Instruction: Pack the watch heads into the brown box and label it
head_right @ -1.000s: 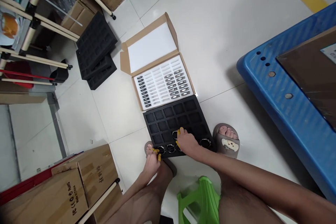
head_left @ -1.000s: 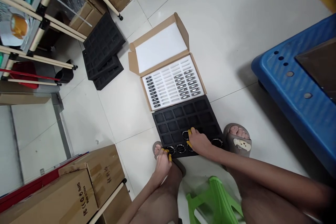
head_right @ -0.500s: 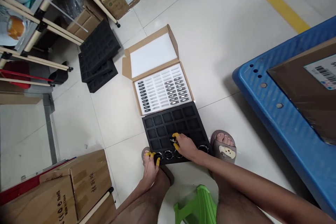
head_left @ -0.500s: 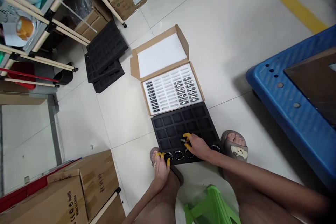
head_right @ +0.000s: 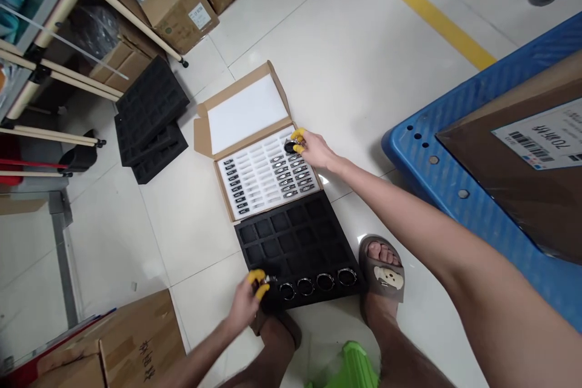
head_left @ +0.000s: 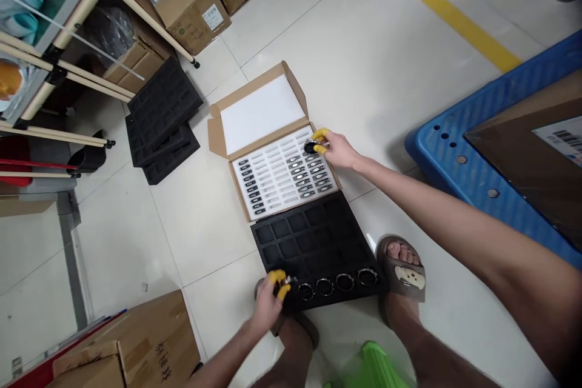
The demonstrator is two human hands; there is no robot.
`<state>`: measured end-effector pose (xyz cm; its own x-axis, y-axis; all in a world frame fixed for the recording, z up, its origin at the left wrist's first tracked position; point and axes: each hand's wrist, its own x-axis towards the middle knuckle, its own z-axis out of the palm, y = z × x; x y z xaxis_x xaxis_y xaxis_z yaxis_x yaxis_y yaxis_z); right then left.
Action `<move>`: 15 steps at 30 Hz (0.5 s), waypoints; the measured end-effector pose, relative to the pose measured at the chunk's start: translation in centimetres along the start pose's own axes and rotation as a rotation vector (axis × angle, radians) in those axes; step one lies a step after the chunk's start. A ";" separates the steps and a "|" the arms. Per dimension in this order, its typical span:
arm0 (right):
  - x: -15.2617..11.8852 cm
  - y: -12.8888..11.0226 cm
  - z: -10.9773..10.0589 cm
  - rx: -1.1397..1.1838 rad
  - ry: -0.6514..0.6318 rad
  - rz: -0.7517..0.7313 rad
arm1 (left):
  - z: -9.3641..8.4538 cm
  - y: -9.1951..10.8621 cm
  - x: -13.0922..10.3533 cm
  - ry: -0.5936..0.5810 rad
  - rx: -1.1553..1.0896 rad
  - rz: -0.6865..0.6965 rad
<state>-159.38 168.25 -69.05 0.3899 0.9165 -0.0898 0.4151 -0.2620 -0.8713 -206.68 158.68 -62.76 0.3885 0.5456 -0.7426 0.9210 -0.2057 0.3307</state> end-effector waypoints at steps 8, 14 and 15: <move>7.2 1.1 -0.7 -0.286 -0.259 -0.109 | -16.4 13.5 24.5 0.432 -0.439 0.433; 8.0 0.8 -0.3 -0.491 -0.372 -0.189 | -18.8 18.0 33.3 0.260 -0.240 0.576; 7.9 0.8 -0.2 -0.495 -0.377 -0.191 | -18.7 18.1 33.4 0.246 -0.152 0.595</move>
<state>-155.75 175.25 -70.32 -0.0059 0.9804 -0.1969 0.8136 -0.1098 -0.5710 -177.52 188.36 -70.69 0.7957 0.5474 -0.2591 0.5300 -0.4222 0.7354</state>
